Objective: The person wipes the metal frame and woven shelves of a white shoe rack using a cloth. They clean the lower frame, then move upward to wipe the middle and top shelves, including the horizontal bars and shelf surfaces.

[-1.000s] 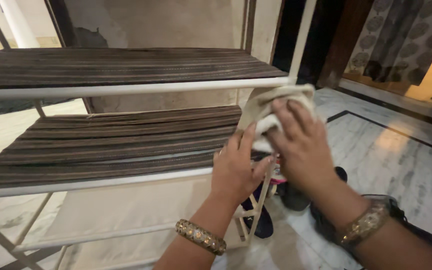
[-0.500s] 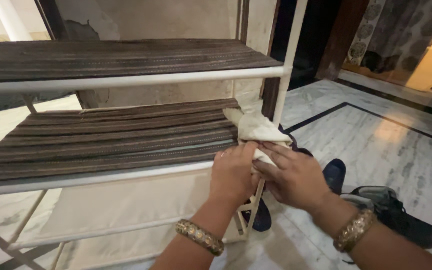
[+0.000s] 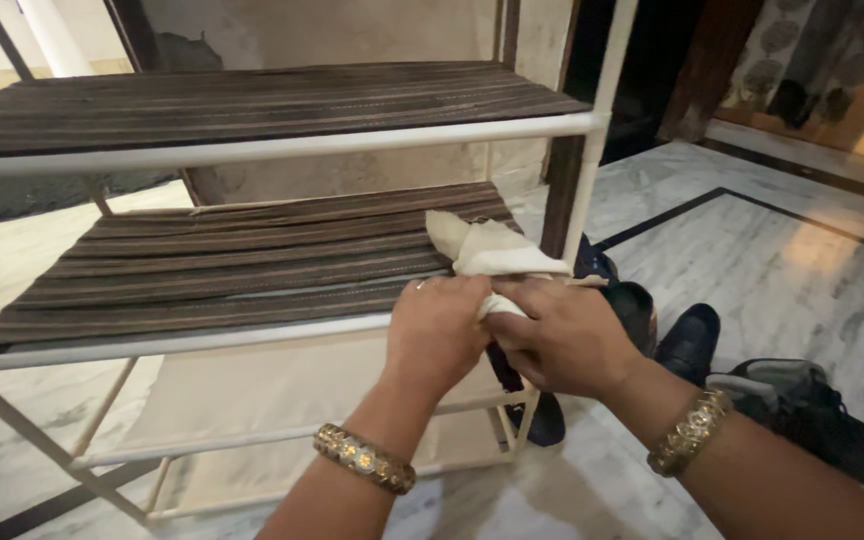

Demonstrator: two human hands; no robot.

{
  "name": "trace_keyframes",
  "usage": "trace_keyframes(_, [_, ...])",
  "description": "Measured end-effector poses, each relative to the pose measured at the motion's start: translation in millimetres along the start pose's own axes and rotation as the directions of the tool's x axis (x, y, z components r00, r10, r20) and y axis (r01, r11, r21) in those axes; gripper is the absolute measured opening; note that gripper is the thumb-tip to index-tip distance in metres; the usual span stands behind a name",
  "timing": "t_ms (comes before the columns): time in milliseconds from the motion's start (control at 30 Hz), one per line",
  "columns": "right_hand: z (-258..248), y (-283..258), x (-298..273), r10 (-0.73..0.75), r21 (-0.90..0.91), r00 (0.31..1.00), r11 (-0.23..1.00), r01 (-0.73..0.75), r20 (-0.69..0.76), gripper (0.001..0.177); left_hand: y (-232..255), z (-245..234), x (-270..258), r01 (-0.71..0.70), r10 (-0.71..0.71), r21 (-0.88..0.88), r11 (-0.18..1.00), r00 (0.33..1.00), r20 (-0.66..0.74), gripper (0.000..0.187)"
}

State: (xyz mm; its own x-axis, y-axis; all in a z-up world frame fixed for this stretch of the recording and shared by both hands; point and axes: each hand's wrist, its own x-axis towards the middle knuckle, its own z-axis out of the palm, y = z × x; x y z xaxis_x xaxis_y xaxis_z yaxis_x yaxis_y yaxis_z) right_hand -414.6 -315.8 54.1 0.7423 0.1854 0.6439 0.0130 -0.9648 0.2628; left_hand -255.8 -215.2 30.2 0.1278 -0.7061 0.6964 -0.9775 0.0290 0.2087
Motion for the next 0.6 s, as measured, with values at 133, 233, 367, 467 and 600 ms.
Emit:
trace_keyframes(133, [16, -13, 13, 0.075, 0.028, 0.995, 0.997, -0.078, 0.072, 0.028, -19, -19, -8, -0.010, 0.010, 0.002, 1.000, 0.999, 0.043, 0.028])
trace_keyframes(233, [26, -26, 23, 0.088, 0.044, 0.994, 0.995, -0.090, 0.063, 0.031, -35, -37, -18, -0.026, 0.027, -0.020, 0.999, 0.998, 0.050, 0.037])
trace_keyframes(367, [38, -44, 40, 0.126, 0.073, 0.984, 0.988, -0.136, 0.125, 0.033, -56, -60, -30, -0.026, 0.024, 0.021, 0.999, 0.997, 0.072, 0.040])
trace_keyframes(467, [46, -58, 57, 0.098, 0.063, 0.987, 0.992, -0.107, 0.124, 0.036, -68, -79, -41, 0.034, -0.040, 0.056, 0.998, 0.992, 0.118, 0.034])
trace_keyframes(600, [48, -70, 73, 0.019, 0.167, 0.994, 0.985, -0.037, 0.105, 0.044, -82, -102, -53, 0.068, -0.091, 0.140, 0.988, 0.982, 0.165, 0.032])
